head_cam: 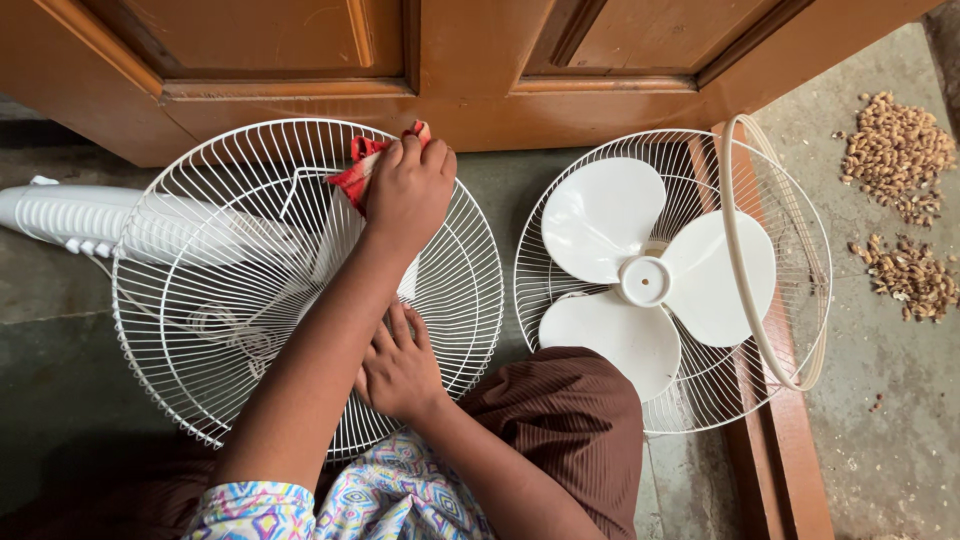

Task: The person wipes the front and back grills of a disassembled table fan using a cloth.

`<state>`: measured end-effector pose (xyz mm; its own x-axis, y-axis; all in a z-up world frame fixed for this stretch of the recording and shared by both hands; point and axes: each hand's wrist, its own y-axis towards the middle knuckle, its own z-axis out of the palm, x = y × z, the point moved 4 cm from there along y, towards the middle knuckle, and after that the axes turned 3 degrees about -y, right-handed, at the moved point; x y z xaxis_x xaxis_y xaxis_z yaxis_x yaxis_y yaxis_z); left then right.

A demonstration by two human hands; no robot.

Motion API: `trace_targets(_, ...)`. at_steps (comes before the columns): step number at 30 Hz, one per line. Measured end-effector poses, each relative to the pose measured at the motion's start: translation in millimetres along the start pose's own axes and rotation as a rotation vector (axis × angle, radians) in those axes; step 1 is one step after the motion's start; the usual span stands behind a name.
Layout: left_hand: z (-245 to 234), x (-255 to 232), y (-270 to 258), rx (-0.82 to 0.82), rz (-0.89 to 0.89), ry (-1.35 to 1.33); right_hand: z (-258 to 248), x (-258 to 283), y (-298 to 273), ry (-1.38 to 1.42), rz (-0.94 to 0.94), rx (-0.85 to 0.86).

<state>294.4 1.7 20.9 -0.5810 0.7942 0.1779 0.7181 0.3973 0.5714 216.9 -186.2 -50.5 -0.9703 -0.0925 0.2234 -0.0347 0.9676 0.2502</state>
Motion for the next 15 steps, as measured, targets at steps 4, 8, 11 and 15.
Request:
trace_targets(4,-1,-8,1,-0.023,0.016,0.068,6,-2,-3,0.015,-0.013,-0.027)
trace_targets(8,-13,-23,-4,-0.066,0.004,0.149,18,-4,-10,0.064,-0.020,-0.008)
trace_targets(11,-12,-46,-11,-0.036,0.037,0.099,20,-8,-10,0.193,-0.016,-0.076)
trace_targets(15,7,-97,-33,-0.002,0.078,-0.017,4,-4,0,0.061,-0.064,-0.146)
